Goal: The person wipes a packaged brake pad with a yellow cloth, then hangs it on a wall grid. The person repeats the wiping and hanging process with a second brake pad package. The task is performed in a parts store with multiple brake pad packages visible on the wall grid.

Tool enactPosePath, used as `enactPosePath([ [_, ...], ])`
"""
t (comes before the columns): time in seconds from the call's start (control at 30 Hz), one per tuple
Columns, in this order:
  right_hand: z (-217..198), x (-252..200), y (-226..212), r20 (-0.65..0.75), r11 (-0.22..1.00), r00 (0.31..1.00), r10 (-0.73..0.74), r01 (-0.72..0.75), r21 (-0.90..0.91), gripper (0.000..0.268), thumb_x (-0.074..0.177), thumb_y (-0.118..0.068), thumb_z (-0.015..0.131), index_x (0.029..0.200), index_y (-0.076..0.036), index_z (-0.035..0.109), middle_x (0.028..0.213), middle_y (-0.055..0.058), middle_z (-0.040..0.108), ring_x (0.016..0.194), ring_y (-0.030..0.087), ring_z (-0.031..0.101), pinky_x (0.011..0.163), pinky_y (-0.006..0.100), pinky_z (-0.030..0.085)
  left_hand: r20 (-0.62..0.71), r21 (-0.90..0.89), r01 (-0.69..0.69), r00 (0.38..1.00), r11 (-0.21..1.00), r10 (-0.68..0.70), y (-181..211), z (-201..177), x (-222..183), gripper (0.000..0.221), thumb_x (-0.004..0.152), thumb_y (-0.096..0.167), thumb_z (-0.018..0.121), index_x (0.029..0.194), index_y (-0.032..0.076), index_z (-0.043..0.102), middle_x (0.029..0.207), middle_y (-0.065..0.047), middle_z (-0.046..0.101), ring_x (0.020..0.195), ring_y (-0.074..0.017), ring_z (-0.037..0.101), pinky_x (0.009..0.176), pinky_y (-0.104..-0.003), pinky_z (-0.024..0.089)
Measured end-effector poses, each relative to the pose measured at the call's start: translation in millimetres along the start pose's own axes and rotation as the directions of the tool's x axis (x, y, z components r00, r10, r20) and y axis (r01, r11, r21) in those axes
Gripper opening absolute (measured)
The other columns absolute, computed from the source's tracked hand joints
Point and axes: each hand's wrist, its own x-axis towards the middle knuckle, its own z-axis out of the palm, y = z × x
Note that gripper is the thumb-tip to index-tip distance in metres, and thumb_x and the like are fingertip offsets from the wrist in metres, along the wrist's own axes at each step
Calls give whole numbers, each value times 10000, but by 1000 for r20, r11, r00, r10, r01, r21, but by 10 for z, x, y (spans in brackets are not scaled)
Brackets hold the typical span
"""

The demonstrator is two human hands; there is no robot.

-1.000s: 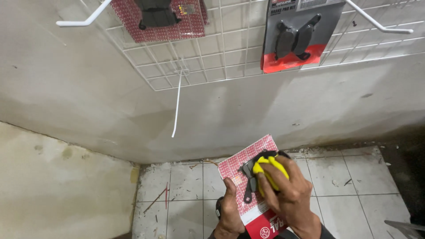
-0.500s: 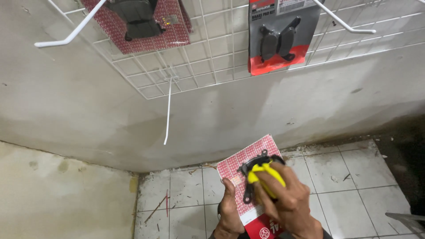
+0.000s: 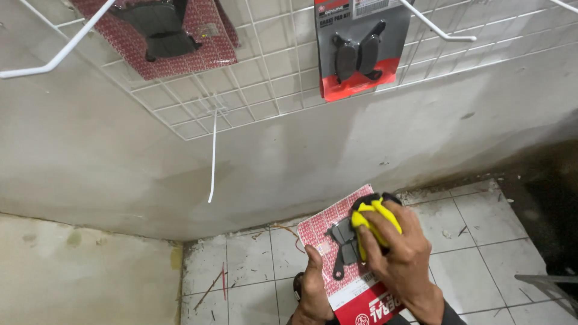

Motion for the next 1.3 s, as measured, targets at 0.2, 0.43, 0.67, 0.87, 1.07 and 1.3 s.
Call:
enactPosePath([
  [0.2, -30, 219, 65, 151, 984, 977, -151, 135, 114, 192, 793, -157, 687, 962, -98, 758, 1065, 130, 709, 839, 209, 605, 728, 331, 499, -56, -37, 71, 996, 997, -73, -293, -470, 69, 397, 944, 131, 527, 1252, -105, 614, 1130, -214, 726, 1019, -258, 704, 942, -352, 535],
  [0.43, -25, 128, 0, 137, 979, 978, -157, 137, 150, 207, 788, -128, 740, 989, -83, 727, 1079, 133, 666, 811, 207, 557, 701, 340, 475, -47, 24, 67, 997, 997, -66, -60, -224, 31, 359, 813, -44, 543, 1157, -69, 645, 856, -113, 677, 721, -162, 581, 713, -294, 465],
  [0.67, -30, -241, 79, 77, 999, 996, -45, 42, 33, 291, 716, -125, 773, 1002, -83, 742, 1072, 191, 662, 772, 223, 621, 594, 309, 540, -8, -112, 24, 1000, 993, -25, -40, -264, 77, 465, 831, -21, 460, 1284, -60, 561, 924, -123, 655, 759, -178, 576, 716, -311, 471],
  [0.87, 41, -93, 91, -43, 997, 996, -75, 75, -13, 162, 818, -114, 714, 973, -66, 726, 996, 187, 654, 700, 195, 561, 452, 243, 458, -34, -69, 89, 995, 994, -92, -280, -477, 141, 360, 818, -46, 503, 1132, -108, 668, 972, -156, 695, 843, -198, 620, 848, -344, 492],
  [1.07, -14, -136, 37, -31, 996, 999, -32, 29, -84, 190, 771, -103, 750, 957, -71, 734, 1004, 192, 691, 713, 209, 568, 540, 290, 486, 145, -110, -26, 988, 994, 42, 182, 192, 143, 638, 1038, 398, 313, 1470, -51, 450, 1231, -221, 685, 945, -244, 734, 818, -335, 618],
  [1.3, -54, 73, -256, 80, 953, 953, -293, 298, -59, 239, 808, -182, 761, 1018, -69, 735, 1084, 106, 689, 978, 210, 622, 849, 391, 455, 162, 35, -36, 986, 999, 30, 241, 172, 249, 786, 968, 649, 248, 1330, 21, 554, 1171, -104, 663, 1000, -157, 649, 847, -291, 533],
])
